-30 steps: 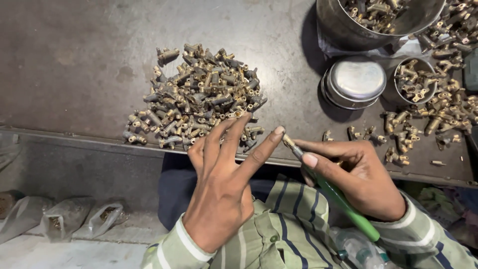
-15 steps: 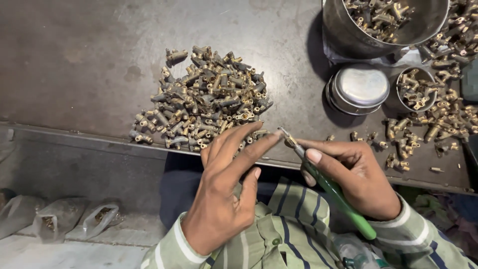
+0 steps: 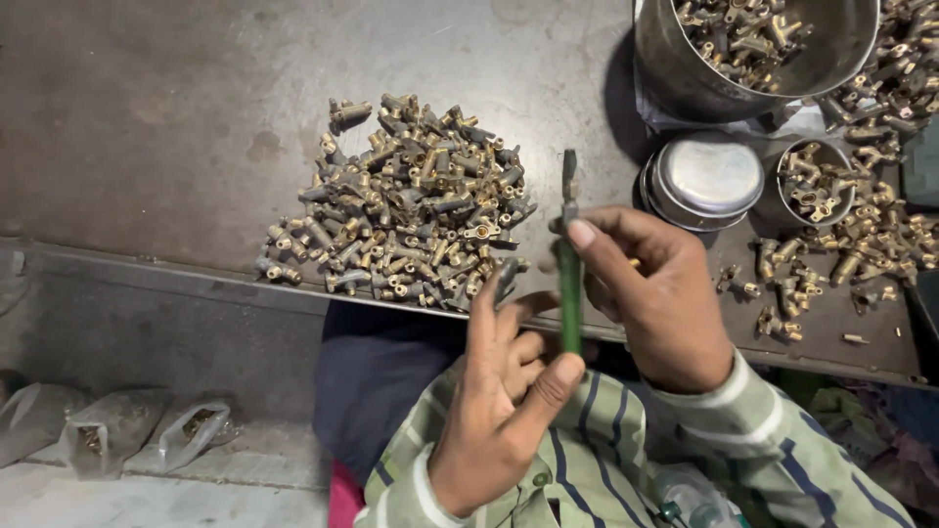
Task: The recorder is sorting through a large pile of brass-colored elbow joints and applying a dark grease or paste to certain components using a small tool.
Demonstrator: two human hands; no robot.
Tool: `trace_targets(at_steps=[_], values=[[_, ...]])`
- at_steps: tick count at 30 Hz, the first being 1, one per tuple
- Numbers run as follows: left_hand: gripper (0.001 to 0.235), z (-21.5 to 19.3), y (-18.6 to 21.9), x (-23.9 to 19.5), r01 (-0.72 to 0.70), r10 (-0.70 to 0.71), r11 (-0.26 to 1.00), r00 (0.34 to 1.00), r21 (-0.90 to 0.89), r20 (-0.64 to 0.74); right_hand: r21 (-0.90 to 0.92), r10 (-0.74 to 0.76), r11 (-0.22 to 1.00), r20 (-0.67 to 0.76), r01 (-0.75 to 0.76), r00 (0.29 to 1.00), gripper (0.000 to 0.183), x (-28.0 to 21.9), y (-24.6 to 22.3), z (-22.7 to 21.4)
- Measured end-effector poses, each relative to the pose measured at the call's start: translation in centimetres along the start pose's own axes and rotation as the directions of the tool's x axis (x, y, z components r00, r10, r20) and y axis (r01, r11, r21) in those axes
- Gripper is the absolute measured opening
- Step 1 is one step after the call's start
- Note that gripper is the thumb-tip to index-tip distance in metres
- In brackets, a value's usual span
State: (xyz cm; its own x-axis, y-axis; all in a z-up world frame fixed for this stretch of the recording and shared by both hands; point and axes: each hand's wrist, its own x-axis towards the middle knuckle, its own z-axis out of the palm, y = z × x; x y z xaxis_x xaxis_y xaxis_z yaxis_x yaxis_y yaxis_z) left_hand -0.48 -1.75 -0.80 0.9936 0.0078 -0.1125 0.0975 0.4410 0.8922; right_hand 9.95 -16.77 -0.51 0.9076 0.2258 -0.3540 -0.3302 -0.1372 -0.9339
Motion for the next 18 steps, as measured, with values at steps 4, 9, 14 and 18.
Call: trace_targets(at_steps=[4, 9, 14, 18], values=[[0.063, -1.4, -2.3, -0.1, 0.035, -0.012, 0.994, 0.979, 0.107, -0.202, 0.037, -0.031, 0.999, 0.122, 0.026, 0.992, 0.028, 0.2, -0.1, -1.0], [0.032, -2.9, 0.9, -0.5, -0.066, 0.25, 0.822, 0.934, 0.566, -0.254, 0.267, 0.057, 0.961, 0.07, -0.074, 0.996, 0.038, 1.4, -0.7, -4.1], [0.034, -2.5, 1.5, -0.1, -0.285, 0.477, 0.466, 0.878, 0.837, 0.034, 0.273, 0.066, 0.961, -0.037, -0.054, 0.997, 0.04, 1.4, 0.1, -5.4], [0.04, -1.9, 2.5, 0.7, -0.387, 0.512, 0.23, 0.828, 0.893, 0.227, 0.258, 0.04, 0.964, 0.078, -0.059, 0.996, 0.041, 1.2, 0.7, -4.9]])
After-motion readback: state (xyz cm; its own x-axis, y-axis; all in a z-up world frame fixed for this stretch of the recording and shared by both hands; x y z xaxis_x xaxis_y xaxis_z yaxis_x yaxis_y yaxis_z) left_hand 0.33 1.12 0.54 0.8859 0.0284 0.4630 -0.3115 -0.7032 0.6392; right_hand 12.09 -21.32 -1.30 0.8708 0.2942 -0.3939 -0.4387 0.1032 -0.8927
